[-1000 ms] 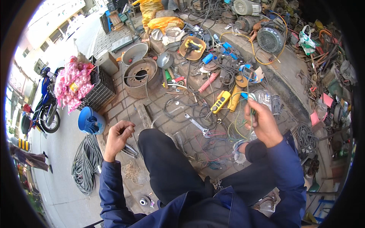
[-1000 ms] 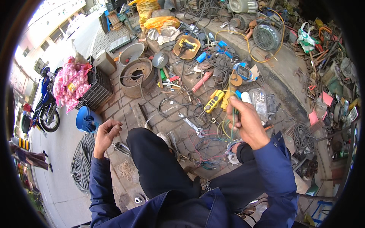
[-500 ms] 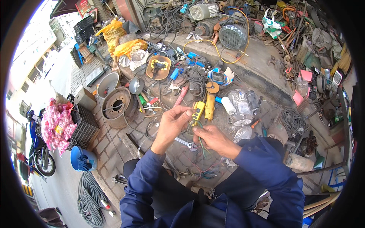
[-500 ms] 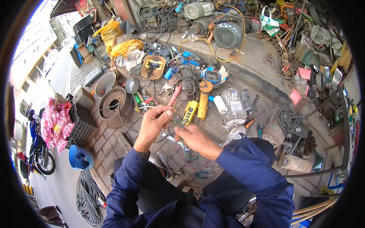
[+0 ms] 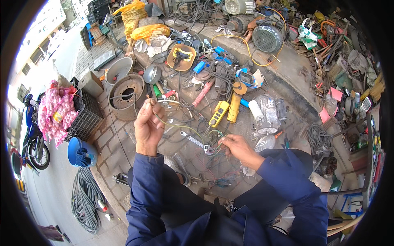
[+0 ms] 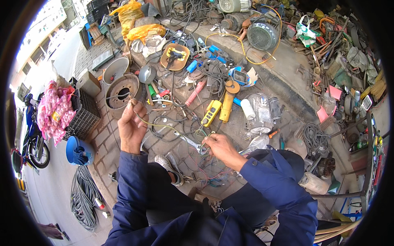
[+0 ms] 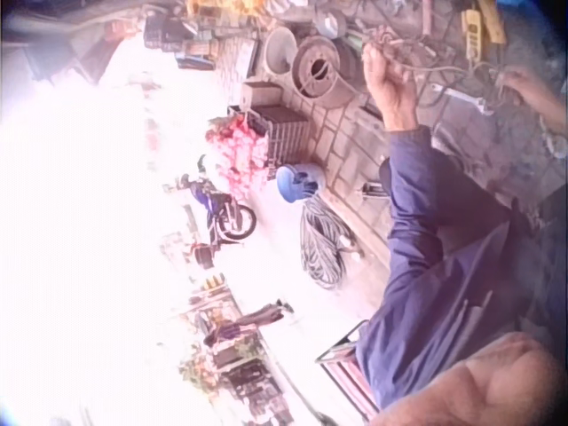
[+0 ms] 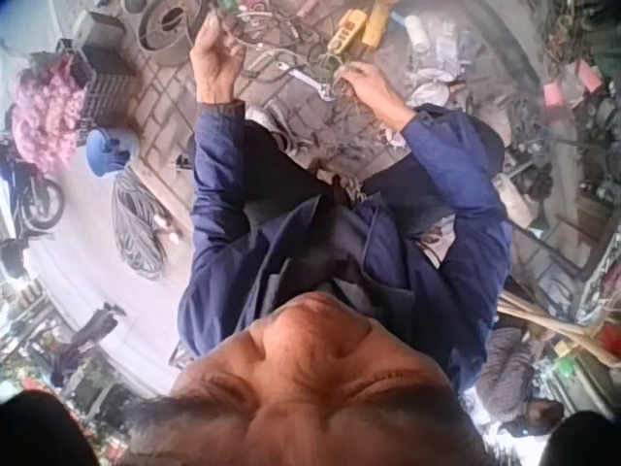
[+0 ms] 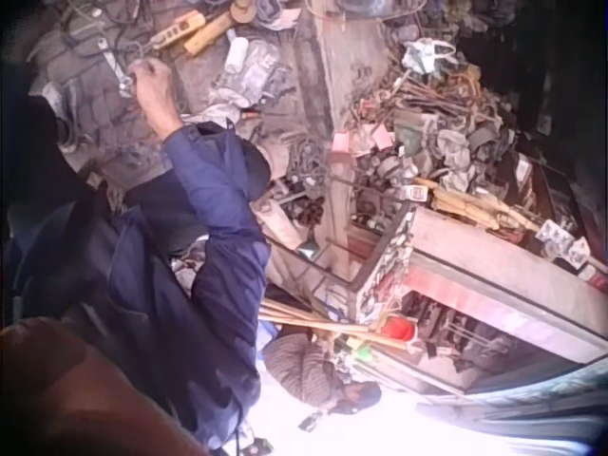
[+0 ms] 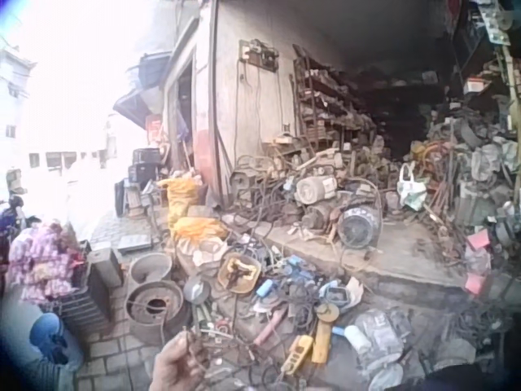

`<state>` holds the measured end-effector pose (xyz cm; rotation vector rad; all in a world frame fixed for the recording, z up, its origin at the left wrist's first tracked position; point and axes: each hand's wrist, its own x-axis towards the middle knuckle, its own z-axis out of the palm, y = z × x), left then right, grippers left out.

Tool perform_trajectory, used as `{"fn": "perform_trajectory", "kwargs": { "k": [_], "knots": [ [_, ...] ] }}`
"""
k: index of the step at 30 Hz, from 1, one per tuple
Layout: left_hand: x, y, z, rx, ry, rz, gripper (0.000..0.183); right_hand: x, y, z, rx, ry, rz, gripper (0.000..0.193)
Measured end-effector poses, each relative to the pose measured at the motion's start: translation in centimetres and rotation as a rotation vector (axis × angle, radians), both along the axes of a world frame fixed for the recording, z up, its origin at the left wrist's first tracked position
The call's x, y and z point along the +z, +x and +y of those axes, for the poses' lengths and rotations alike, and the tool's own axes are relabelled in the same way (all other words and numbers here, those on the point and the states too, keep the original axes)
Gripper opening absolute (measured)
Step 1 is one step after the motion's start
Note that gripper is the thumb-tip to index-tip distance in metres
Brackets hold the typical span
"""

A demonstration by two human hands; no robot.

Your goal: The person sits on the ground in a cluttered workshop and strips the insulation from several electrical wires using a yellow wire stripper. They then twist the exposed copper strands together to join the wires.

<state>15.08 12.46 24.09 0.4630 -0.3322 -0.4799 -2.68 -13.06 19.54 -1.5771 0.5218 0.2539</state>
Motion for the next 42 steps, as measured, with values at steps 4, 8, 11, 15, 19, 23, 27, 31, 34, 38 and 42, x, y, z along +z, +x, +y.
{"fn": "perform_trajectory", "kwargs": {
  "k": [4, 8, 11, 15, 19, 23, 27, 31, 34, 38, 42],
  "knots": [
    [0.3, 1.8, 6.4, 0.113, -0.188, -0.049, 0.020, -1.9, 0.1, -0.1, 0.031, -0.018, 0.122, 0.027],
    [-0.6, 3.0, 10.4, 0.235, -0.199, -0.073, 0.019, -3.8, 0.2, 0.8, 0.174, -0.066, 0.174, 0.029],
    [-1.4, 3.3, 11.6, 0.326, -0.107, -0.041, 0.018, -4.8, 1.2, 2.2, 0.267, -0.105, 0.133, 0.031],
    [-1.9, 3.5, 11.4, 0.392, -0.017, 0.008, 0.017, -4.5, 4.0, 4.5, 0.303, -0.149, 0.046, 0.030],
    [-2.1, 3.7, 10.4, 0.297, -0.002, -0.039, 0.018, -3.2, 6.6, 6.8, 0.318, -0.087, -0.081, 0.030],
    [-2.3, 4.0, 10.0, 0.286, 0.007, 0.019, 0.016, -3.4, 7.3, 8.2, 0.282, -0.074, -0.137, 0.027],
    [-2.5, 4.3, 10.1, 0.302, 0.013, 0.049, 0.012, -5.6, 6.2, 7.9, 0.276, -0.601, -0.298, 0.026],
    [-2.6, 4.4, 10.2, 0.334, 0.047, 0.081, 0.012, -7.2, 5.8, 5.5, 0.220, -0.440, -0.169, 0.027],
    [-2.6, 4.6, 10.5, 0.305, 0.027, 0.067, 0.014, -7.4, 5.9, 3.6, 0.198, -0.406, -0.182, 0.032],
    [-2.7, 4.6, 11.1, 0.346, 0.038, 0.098, 0.015, -6.3, 6.0, 2.3, 0.178, -0.517, -0.343, 0.040],
    [-2.9, 4.7, 11.3, 0.323, 0.018, 0.082, 0.016, -4.4, 6.2, 1.7, 0.143, -0.569, -0.324, 0.046]
  ]
}}
